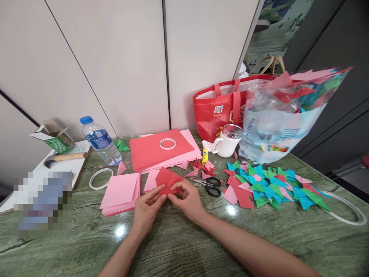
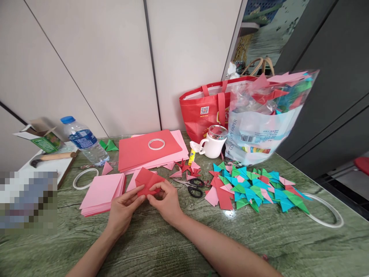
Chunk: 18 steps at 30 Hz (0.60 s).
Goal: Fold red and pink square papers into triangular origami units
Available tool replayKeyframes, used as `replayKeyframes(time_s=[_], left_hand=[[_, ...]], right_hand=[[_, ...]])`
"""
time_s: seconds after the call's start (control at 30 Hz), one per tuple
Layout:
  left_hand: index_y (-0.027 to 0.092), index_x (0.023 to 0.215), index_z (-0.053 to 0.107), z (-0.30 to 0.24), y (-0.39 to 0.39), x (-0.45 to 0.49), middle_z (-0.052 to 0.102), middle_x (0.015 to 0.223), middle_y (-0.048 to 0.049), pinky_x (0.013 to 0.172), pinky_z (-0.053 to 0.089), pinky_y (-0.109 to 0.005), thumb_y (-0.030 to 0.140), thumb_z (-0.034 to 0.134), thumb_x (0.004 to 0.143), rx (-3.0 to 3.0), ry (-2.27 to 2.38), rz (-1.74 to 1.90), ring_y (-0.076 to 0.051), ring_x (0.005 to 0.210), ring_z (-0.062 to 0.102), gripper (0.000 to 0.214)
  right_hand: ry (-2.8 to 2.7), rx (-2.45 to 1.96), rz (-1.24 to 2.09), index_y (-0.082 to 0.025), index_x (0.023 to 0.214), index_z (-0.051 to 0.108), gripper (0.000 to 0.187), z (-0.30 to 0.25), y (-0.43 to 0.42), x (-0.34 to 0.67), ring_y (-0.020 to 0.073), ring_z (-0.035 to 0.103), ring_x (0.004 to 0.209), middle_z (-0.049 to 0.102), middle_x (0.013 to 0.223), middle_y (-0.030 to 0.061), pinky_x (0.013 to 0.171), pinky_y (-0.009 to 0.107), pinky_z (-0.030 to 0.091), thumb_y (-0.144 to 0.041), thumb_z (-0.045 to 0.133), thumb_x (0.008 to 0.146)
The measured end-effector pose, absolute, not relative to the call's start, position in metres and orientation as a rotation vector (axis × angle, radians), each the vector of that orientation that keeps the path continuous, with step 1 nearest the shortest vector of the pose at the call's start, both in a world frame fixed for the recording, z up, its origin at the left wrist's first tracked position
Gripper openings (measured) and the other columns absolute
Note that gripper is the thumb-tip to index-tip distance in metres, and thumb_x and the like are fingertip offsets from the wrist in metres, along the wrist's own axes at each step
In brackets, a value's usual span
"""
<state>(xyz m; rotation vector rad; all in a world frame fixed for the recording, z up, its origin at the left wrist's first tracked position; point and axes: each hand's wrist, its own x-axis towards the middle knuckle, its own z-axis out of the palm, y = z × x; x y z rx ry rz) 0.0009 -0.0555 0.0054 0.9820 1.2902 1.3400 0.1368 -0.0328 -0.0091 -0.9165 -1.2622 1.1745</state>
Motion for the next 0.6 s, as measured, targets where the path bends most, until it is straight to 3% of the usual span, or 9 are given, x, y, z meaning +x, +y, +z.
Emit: replayKeyframes(time_s=[0.27,0.6], left_hand=[[0.016,0.094,0.072,0.002,-0.05,-0.007,0.075,0.079,-0.0056,0.066,0.054,-0.023,0.025,0.079,0.055,0.982,1.286,1.319,-0.017,0.069,0.067,0.041],[0.015,0.096,0.07,0.007,-0.045,-0.015,0.072,0.097,-0.0098,0.079,0.053,-0.03,0.027,0.078,0.056,1.03,1.295,1.349,-0.024,0.091,0.066,0.043]], right_hand=[[-1.113,-0.827,1.39,-0.02,0.083,0.058,0.017,-0.014,-0.029,0.136,0.0155,0.065,0.066,0.064,0.079,0.0001,0.064,0.028,0.054,-0.017,0.062,0.067],[-1.183,-0.833,1.213,-0.019,0.079,0.066,0.018,-0.013,-0.026,0.139,0.016,0.06,0.075,0.06,0.082,0.0024,0.068,0.03,0.053,-0.016,0.048,0.073]])
